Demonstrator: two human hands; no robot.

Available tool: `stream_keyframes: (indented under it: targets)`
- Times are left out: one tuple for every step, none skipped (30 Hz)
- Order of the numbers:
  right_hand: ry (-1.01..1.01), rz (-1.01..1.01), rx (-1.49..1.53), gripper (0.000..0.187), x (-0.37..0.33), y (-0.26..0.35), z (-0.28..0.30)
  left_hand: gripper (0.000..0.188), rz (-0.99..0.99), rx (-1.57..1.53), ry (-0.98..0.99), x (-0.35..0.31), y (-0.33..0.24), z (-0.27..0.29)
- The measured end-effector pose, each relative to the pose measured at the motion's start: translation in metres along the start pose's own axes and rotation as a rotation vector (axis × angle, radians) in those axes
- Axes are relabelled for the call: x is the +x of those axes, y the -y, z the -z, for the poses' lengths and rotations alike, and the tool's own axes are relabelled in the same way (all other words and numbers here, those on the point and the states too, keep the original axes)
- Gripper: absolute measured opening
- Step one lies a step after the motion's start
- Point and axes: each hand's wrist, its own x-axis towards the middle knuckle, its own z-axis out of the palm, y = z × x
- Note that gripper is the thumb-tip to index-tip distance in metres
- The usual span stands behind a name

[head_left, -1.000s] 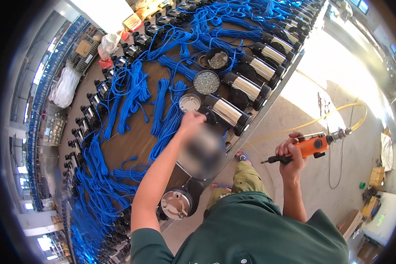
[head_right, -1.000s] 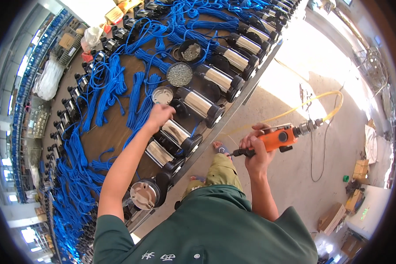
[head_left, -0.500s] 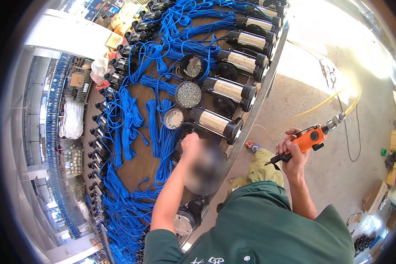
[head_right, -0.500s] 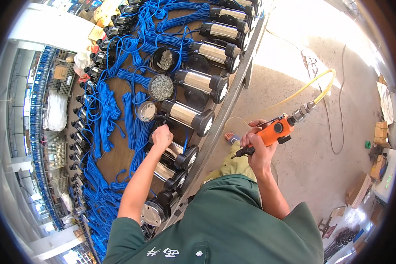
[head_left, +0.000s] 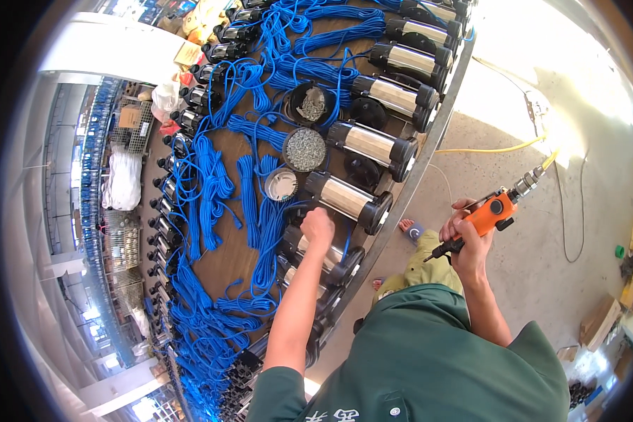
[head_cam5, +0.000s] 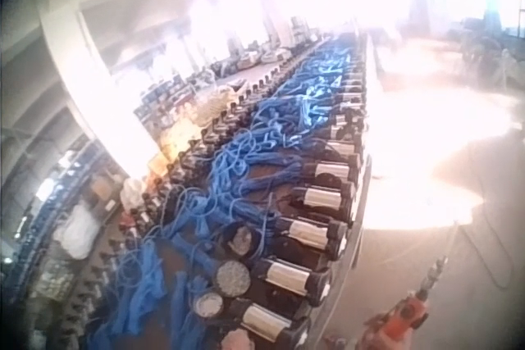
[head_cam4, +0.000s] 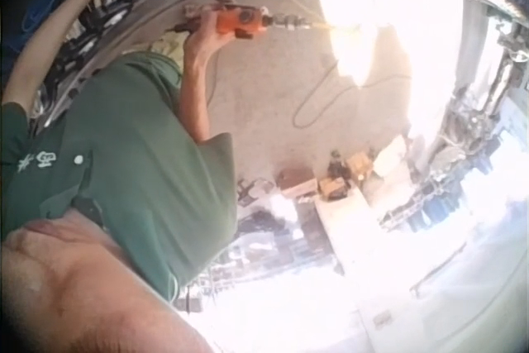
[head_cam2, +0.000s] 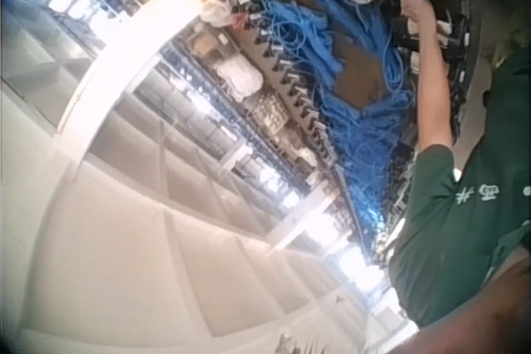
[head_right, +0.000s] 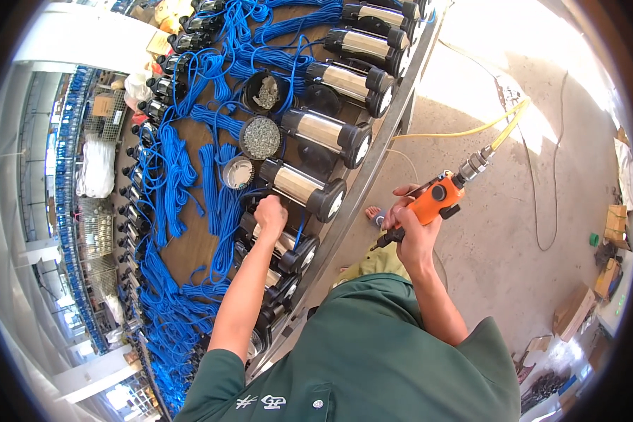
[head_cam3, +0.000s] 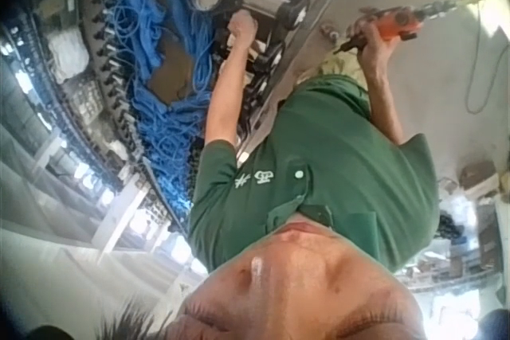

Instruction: The person assembles pump motors by placing internal components into the metal housings and using a pneumatic screwdriver to fasten screws from a bowl on the workbench.

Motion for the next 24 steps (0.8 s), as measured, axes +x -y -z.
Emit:
stream_keyframes:
  targets:
    - [-0.006,-0.006,-0.001,0.03,0.003,0.0,0.0,0.014,-0.02,0.068,0.026,0.001,-0.009,0.002]
    - [-0.012,-0.012,-0.002,0.03,0.006,0.0,0.0,0.015,-0.031,0.098,0.041,0.0,-0.01,-0.004]
    - [-0.008,-0.014,0.003,0.029,0.007,0.001,-0.001,0.015,-0.042,0.129,0.057,-0.003,-0.01,-0.009]
    - [-0.006,-0.016,0.006,0.029,0.006,0.002,-0.002,0.014,-0.089,0.154,0.045,-0.005,-0.011,-0.011]
    - [-0.003,-0.019,0.008,0.029,0.006,0.003,-0.003,0.012,-0.089,0.142,0.045,-0.005,-0.01,-0.015]
    - [-0.006,-0.02,-0.001,0.029,0.007,0.004,-0.003,0.01,-0.088,0.129,0.046,-0.005,-0.009,-0.02]
    - [-0.008,-0.015,-0.012,0.029,0.009,0.005,-0.003,0.009,-0.088,0.114,0.042,-0.004,-0.011,-0.019]
    - [-0.009,-0.011,-0.022,0.029,0.01,0.006,-0.003,0.009,-0.095,0.1,0.034,-0.004,-0.011,-0.018]
    - [-0.007,-0.015,-0.016,0.029,0.01,0.006,-0.004,0.01,-0.085,0.074,0.03,-0.005,-0.01,-0.018]
    - [-0.002,-0.014,-0.012,0.029,0.011,0.006,-0.004,0.01,-0.076,0.043,0.02,-0.006,-0.013,-0.014]
    - [0.004,-0.013,-0.008,0.029,0.011,0.007,-0.005,0.011,-0.068,0.012,0.01,-0.007,-0.015,-0.01]
    - [0.01,-0.009,-0.011,0.03,0.012,0.007,-0.006,0.013,0.019,-0.029,0.028,-0.007,-0.017,-0.005]
    - [0.018,-0.006,-0.018,0.029,0.009,0.007,-0.008,0.013,0.041,-0.084,-0.008,-0.007,-0.015,-0.006]
    - [0.026,-0.002,-0.024,0.029,0.007,0.007,-0.009,0.013,0.063,-0.139,-0.043,-0.006,-0.012,-0.008]
    - [0.033,0.001,-0.03,0.029,0.005,0.007,-0.011,0.014,0.085,-0.193,-0.079,-0.004,-0.01,-0.01]
    - [0.037,-0.003,-0.031,0.029,0.003,0.006,-0.011,0.014,0.114,-0.209,-0.089,-0.003,-0.01,-0.01]
    - [0.041,-0.008,-0.032,0.029,0.0,0.004,-0.011,0.014,0.144,-0.225,-0.094,-0.002,-0.009,-0.01]
    - [0.045,-0.011,-0.033,0.028,-0.002,0.002,-0.012,0.014,0.174,-0.241,-0.098,0.0,-0.009,-0.01]
    - [0.037,-0.008,-0.028,0.028,-0.005,0.002,-0.013,0.014,0.2,-0.258,-0.099,0.0,-0.011,-0.01]
    - [0.029,-0.005,-0.023,0.028,-0.008,0.001,-0.014,0.014,0.202,-0.263,-0.101,0.001,-0.012,-0.01]
    - [0.021,-0.001,-0.018,0.028,-0.01,0.001,-0.015,0.014,0.218,-0.265,-0.102,0.001,-0.013,-0.01]
    - [0.014,-0.004,-0.02,0.028,-0.013,0.001,-0.015,0.014,0.232,-0.265,-0.103,0.002,-0.015,-0.011]
    - [0.015,-0.006,-0.024,0.028,-0.014,0.0,-0.013,0.014,0.245,-0.264,-0.103,0.003,-0.017,-0.011]
    - [0.016,-0.008,-0.029,0.028,-0.015,-0.001,-0.011,0.013,0.258,-0.285,-0.139,0.004,-0.018,-0.013]
